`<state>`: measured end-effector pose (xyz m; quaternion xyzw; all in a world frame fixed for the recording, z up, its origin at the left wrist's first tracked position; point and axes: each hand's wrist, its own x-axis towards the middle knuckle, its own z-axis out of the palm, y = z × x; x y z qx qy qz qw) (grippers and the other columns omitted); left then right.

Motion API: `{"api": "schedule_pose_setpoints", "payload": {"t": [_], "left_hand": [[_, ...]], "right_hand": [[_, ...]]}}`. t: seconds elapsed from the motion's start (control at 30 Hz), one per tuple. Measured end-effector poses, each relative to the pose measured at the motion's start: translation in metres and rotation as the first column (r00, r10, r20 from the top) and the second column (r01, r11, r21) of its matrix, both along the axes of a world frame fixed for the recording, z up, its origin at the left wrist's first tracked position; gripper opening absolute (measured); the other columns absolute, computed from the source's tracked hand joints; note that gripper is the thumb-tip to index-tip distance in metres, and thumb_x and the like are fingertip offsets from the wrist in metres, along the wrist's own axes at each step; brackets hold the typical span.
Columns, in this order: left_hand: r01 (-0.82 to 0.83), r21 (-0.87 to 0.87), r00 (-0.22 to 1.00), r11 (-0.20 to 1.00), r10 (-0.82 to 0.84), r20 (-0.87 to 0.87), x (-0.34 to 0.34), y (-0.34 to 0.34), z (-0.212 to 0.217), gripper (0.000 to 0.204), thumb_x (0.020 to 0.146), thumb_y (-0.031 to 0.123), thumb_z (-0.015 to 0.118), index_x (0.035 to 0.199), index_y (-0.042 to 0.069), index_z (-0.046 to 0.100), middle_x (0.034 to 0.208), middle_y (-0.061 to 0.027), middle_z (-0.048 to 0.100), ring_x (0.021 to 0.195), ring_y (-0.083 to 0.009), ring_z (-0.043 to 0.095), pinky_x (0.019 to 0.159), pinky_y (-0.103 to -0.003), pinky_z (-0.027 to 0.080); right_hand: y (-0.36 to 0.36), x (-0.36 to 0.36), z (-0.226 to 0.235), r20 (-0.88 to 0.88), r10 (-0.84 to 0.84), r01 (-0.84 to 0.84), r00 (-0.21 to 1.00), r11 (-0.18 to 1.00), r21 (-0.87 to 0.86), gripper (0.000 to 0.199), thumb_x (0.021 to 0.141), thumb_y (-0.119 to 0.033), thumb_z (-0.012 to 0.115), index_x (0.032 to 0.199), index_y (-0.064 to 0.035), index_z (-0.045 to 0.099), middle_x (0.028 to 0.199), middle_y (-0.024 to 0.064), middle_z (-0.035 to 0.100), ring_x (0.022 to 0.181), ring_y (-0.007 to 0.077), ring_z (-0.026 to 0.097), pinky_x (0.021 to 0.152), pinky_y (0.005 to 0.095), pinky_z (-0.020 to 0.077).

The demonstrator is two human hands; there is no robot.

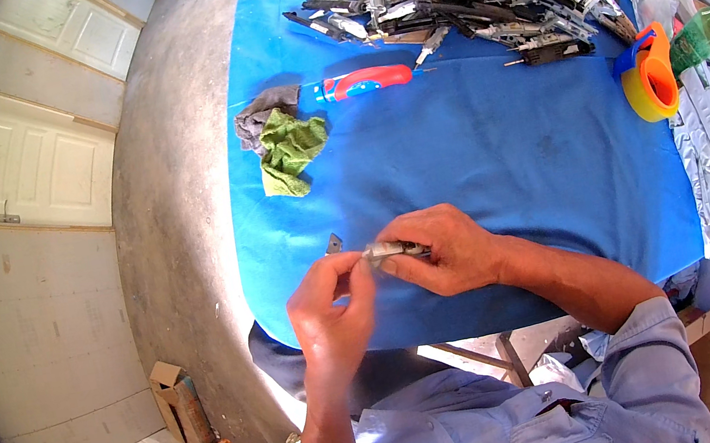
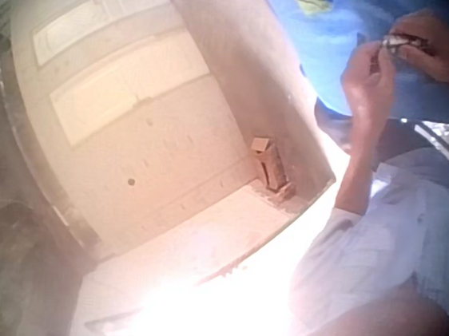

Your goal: The person picks up a metal handle and uses pliers to insert and secure a small metal blade into it before wiping the assembled tool with a cloth.

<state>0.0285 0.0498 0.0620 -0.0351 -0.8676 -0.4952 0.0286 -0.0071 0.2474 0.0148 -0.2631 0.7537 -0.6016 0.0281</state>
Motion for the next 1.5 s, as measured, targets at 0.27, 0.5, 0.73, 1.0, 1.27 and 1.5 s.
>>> {"api": "schedule_pose_setpoints", "payload": {"t": [0.27,0.5,0.73,1.0,1.27,1.5], "left_hand": [[0.035,-0.034,0.999,0.999,-0.036,-0.028,-0.002,-0.007,-0.017,0.003,0.100,-0.001,0.067,0.102,-0.003,0.067,0.087,-0.0042,0.072,0.073,-0.0080,0.069,0.066,-0.023,0.057],[0.108,0.102,0.989,0.989,-0.118,0.092,-0.006,-0.013,-0.009,0.003,0.101,0.000,0.065,0.101,-0.003,0.067,0.086,-0.0038,0.071,0.071,-0.0077,0.067,0.062,-0.024,0.057],[0.106,0.282,0.945,0.954,-0.185,0.271,-0.010,-0.020,0.000,0.006,0.102,0.002,0.066,0.104,-0.003,0.069,0.086,-0.0046,0.070,0.069,-0.0088,0.066,0.061,-0.025,0.058],[0.096,0.278,0.952,0.956,-0.170,0.256,-0.007,-0.020,0.005,0.007,0.102,0.003,0.068,0.106,-0.003,0.071,0.089,-0.0050,0.072,0.072,-0.0086,0.067,0.063,-0.024,0.059],[0.137,0.187,0.962,0.973,-0.176,0.209,-0.006,-0.019,0.004,0.008,0.103,0.005,0.067,0.104,-0.003,0.069,0.089,-0.0046,0.071,0.072,-0.0074,0.067,0.061,-0.023,0.057],[0.160,0.233,0.943,0.959,-0.219,0.251,-0.005,-0.017,0.006,0.010,0.105,0.005,0.061,0.098,-0.002,0.063,0.081,-0.0040,0.066,0.064,-0.0084,0.065,0.057,-0.024,0.055]], "right_hand": [[-0.001,0.000,-0.004,-0.048,0.013,-0.012,0.999,1.000,0.015,0.017,0.093,-0.019,0.071,0.100,-0.0037,0.070,0.087,0.0175,0.070,0.080,0.0400,0.069,0.069,0.0467,0.0524],[0.005,-0.003,-0.001,0.002,0.107,-0.107,0.994,0.994,0.001,0.018,0.094,-0.022,0.069,0.098,-0.0043,0.069,0.083,0.0189,0.068,0.078,0.0413,0.068,0.067,0.0484,0.0513],[0.010,-0.005,0.004,0.091,0.170,-0.171,0.981,0.985,0.004,0.022,0.095,-0.024,0.067,0.100,-0.0035,0.069,0.082,0.0197,0.068,0.076,0.0411,0.068,0.066,0.0482,0.0509],[0.007,-0.005,0.003,0.072,0.134,-0.135,0.988,0.991,0.020,0.022,0.094,-0.025,0.068,0.101,-0.0039,0.070,0.083,0.0194,0.070,0.077,0.0409,0.069,0.067,0.0478,0.0514],[0.007,-0.004,-0.001,0.002,0.160,-0.160,0.987,0.986,0.042,0.018,0.094,-0.019,0.070,0.102,-0.0038,0.069,0.081,0.0131,0.066,0.068,0.0296,0.064,0.062,0.0397,0.0491],[0.010,-0.005,0.004,0.028,0.205,-0.205,0.978,0.979,0.003,0.018,0.093,-0.021,0.068,0.099,-0.0040,0.070,0.075,0.0135,0.064,0.065,0.0317,0.062,0.059,0.0411,0.0471]]}}
